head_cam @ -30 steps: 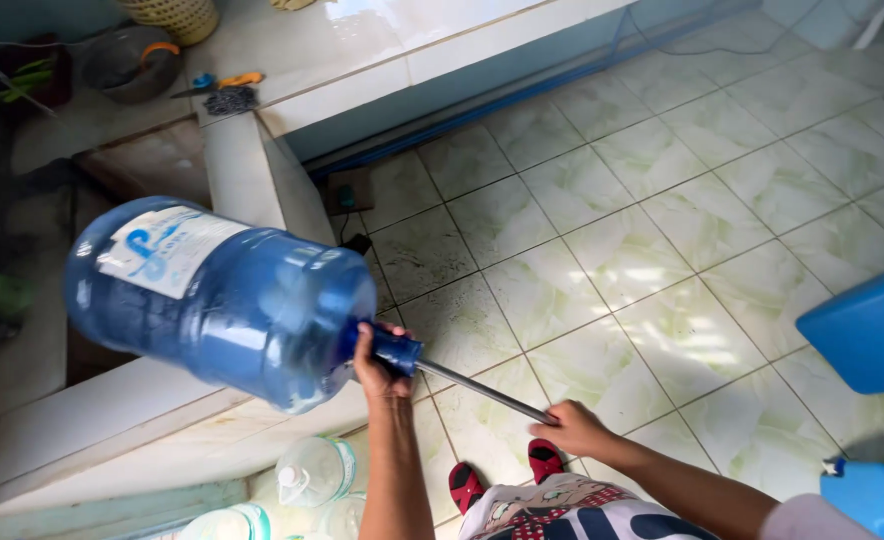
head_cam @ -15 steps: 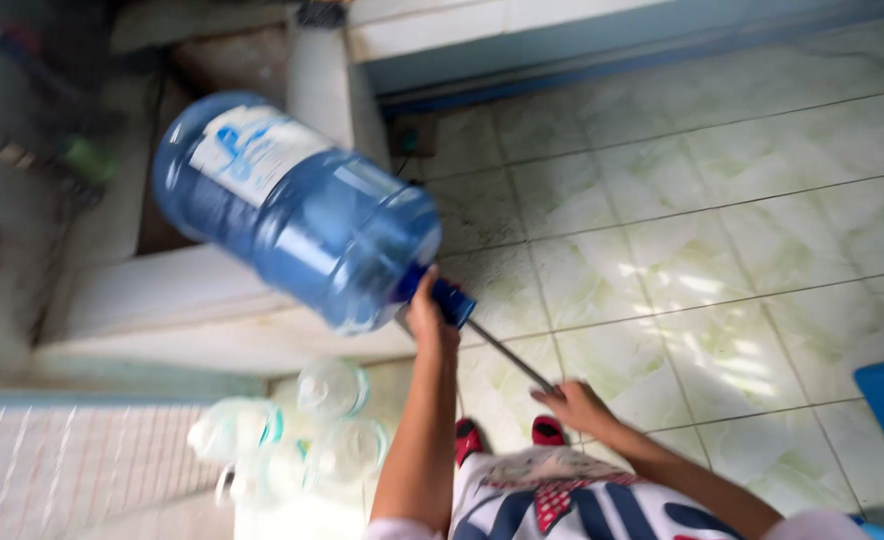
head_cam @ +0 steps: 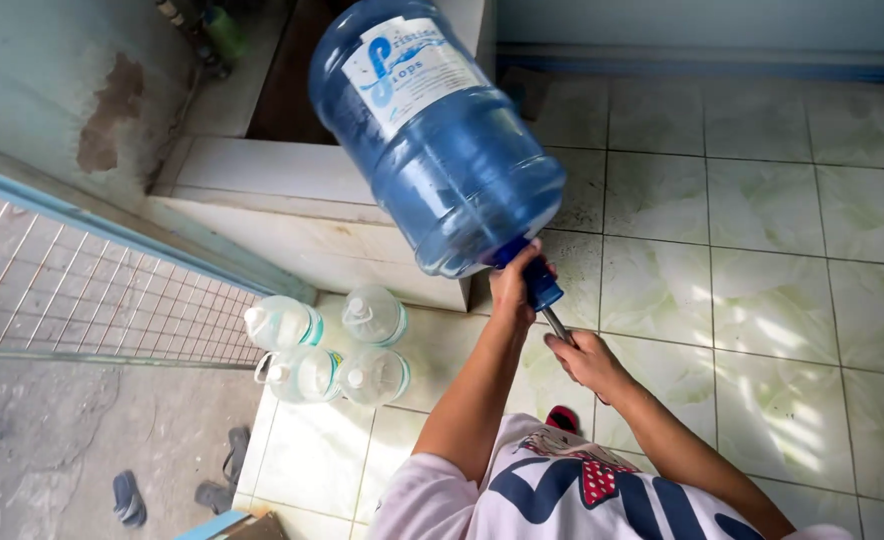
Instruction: Insert a metal rod into a large water jug to scrub and clean the interior surface.
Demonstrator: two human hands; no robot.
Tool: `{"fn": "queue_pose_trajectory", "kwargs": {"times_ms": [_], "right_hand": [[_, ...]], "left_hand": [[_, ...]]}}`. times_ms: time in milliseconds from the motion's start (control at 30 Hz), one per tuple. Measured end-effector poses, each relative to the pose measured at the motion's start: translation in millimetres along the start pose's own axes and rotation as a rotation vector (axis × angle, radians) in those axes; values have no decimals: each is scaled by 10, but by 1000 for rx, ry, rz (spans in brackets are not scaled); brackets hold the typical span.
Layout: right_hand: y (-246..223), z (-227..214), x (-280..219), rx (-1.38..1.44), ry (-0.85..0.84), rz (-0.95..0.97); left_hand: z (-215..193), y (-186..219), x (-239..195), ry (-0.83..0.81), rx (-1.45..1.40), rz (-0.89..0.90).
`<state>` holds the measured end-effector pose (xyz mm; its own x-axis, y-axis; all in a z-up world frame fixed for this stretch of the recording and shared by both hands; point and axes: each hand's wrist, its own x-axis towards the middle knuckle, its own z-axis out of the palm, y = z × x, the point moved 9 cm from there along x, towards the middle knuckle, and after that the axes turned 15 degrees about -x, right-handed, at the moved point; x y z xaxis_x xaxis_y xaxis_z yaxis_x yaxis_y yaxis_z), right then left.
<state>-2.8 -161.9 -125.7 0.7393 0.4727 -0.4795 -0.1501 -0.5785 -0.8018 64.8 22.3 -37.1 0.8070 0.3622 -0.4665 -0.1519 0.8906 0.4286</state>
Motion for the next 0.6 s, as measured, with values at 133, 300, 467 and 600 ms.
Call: {"fn": "queue_pose_trajectory", "kwargs": {"times_ms": [133, 300, 467, 600], "right_hand": [[608, -86, -112, -145, 98, -81], [1845, -157, -141, -291, 112, 64], [-534, -419, -151, -379, 260, -152], [684, -482, -353, -469, 316, -140]], "left_hand": [[-31, 140, 95, 10, -22, 1], [-46, 133, 83, -145, -100, -85], [-283, -82, 464, -155, -72, -102], [-169, 303, 186, 150, -58, 56]]}}
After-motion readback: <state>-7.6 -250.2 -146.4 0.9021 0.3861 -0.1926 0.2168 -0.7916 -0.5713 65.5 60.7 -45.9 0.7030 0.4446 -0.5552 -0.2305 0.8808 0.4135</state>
